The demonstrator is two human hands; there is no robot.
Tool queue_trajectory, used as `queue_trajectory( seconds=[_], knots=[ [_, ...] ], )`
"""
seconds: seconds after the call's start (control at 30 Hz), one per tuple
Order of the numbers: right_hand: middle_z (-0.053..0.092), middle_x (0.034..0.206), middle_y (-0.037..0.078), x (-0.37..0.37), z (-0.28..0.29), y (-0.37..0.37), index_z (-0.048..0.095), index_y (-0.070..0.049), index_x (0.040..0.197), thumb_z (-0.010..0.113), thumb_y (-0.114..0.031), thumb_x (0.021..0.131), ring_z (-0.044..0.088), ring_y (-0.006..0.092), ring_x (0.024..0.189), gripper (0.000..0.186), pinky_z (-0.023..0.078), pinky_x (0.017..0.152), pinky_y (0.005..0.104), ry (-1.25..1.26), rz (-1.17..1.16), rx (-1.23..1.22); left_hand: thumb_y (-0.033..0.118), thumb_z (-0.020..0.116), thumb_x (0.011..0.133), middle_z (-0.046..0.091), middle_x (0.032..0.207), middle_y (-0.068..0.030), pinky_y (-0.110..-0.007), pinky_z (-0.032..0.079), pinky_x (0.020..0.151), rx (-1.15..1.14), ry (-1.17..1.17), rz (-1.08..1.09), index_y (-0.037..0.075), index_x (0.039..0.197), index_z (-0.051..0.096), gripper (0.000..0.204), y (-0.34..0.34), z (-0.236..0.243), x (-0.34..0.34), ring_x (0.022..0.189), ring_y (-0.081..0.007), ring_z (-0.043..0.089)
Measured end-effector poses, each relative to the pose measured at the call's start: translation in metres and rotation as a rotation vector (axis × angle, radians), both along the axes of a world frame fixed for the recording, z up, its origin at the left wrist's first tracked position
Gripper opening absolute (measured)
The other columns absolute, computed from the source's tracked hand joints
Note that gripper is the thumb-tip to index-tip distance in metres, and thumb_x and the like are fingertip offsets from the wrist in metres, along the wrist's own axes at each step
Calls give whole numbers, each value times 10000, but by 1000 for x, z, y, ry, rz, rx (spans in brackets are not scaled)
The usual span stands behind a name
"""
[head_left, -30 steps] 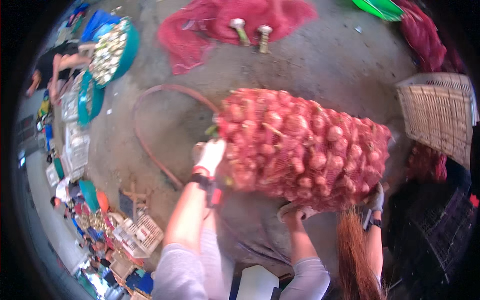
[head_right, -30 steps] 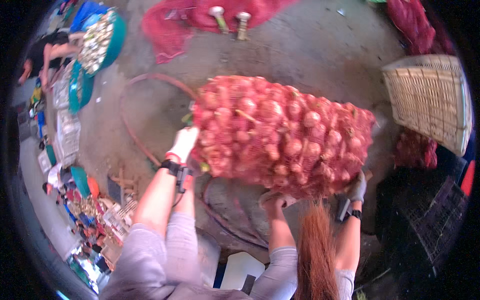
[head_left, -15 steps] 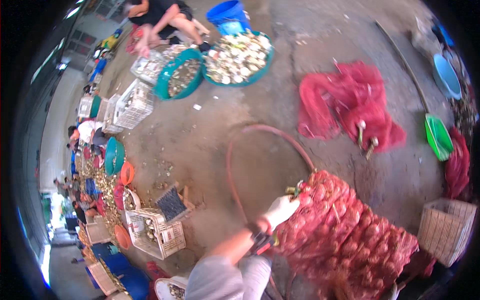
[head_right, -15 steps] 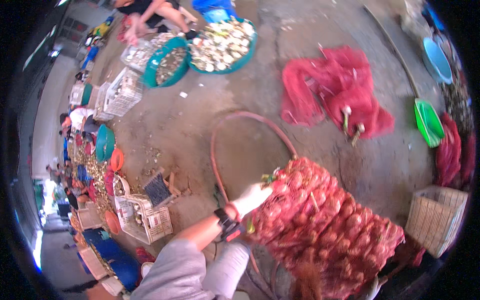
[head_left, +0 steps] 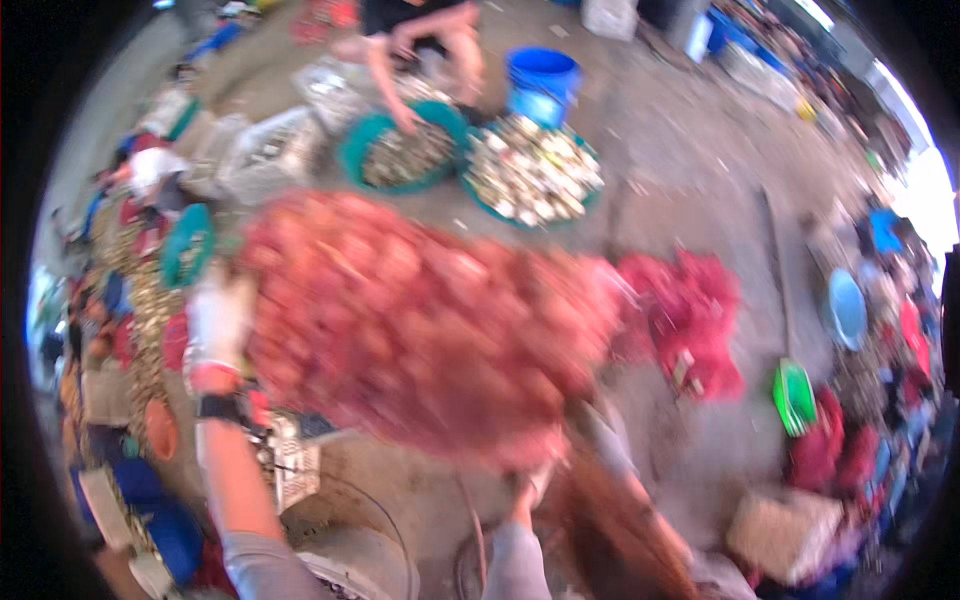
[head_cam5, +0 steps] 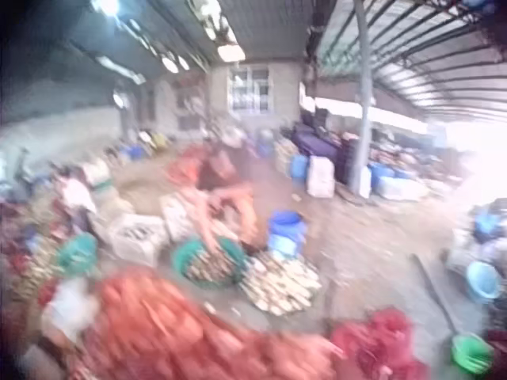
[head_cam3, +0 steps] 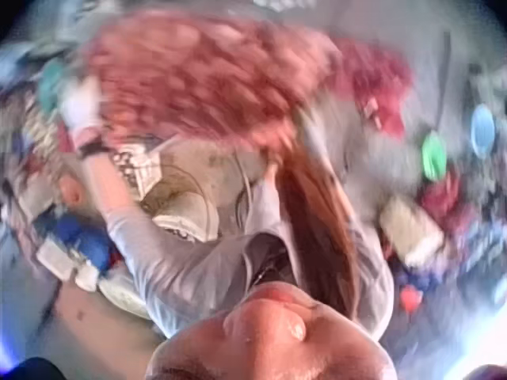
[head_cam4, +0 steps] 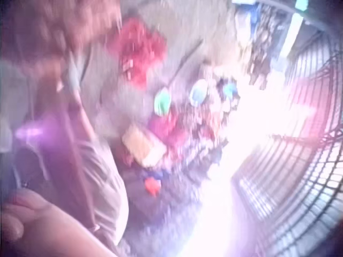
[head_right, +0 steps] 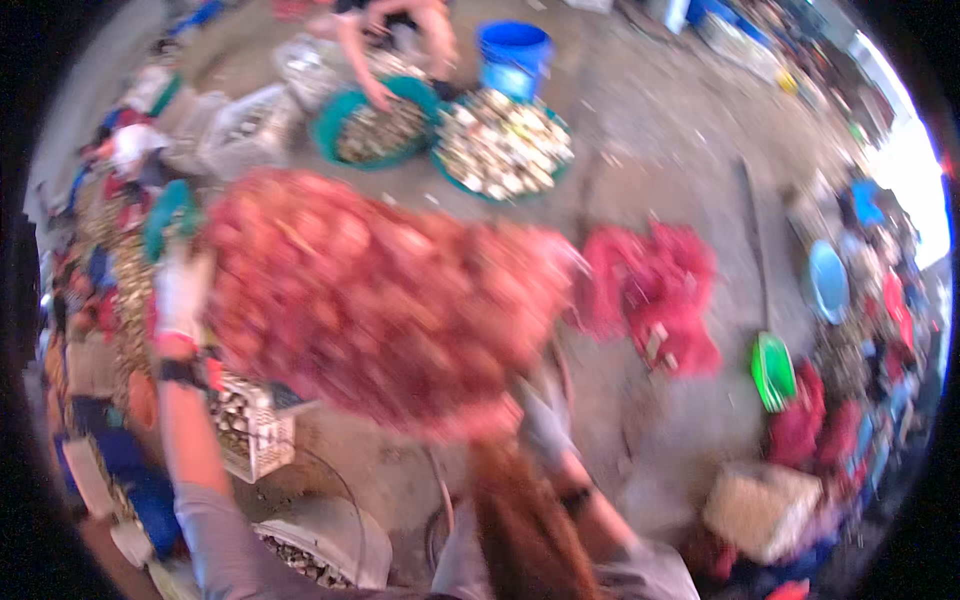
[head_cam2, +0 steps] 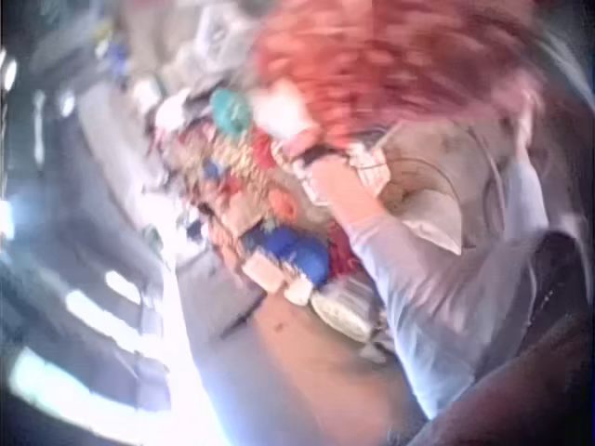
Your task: Processing garlic by cutting stems, sorting, and bagging them in an agricultural warehouse.
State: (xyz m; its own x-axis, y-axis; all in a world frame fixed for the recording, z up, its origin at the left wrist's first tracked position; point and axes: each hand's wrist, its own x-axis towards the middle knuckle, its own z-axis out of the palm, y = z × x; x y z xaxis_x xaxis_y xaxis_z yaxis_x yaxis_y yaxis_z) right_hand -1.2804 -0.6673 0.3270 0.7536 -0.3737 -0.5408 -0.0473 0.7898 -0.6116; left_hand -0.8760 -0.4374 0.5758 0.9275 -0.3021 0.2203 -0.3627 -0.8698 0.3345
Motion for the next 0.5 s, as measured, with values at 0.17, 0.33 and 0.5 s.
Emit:
queue_trajectory(
  seconds=[0.17, 0.33, 0.5],
  knots=[
    [607, 1037, 92, 32, 23, -4, 525, -52, 1046, 548, -160, 928, 597, 164, 860, 161, 510, 724, 302, 96, -163, -276, 217, 480, 914, 621, 1027, -150, -325, 509, 682, -634, -15, -262, -15, 1196, 531, 369, 37, -52, 17, 784, -192, 631],
    [648, 994, 105, -73, 31, -5, 514, -18, 1118, 600, -169, 882, 655, 246, 860, 292, 518, 709, 350, 405, 202, -619, 268, 547, 827, 625, 1017, -241, -442, 468, 830, 343, 605, -66, 14, 1063, 601, 351, 80, -194, -127, 953, -375, 597],
    [618, 1020, 183, -168, 56, -19, 542, -40, 1065, 578, -281, 864, 587, 412, 921, 316, 469, 768, 437, 904, 851, -928, 397, 545, 809, 638, 922, -246, -439, 489, 816, 579, 1016, -384, 35, 1107, 594, 472, 66, -247, -260, 908, -380, 624]
  ],
)
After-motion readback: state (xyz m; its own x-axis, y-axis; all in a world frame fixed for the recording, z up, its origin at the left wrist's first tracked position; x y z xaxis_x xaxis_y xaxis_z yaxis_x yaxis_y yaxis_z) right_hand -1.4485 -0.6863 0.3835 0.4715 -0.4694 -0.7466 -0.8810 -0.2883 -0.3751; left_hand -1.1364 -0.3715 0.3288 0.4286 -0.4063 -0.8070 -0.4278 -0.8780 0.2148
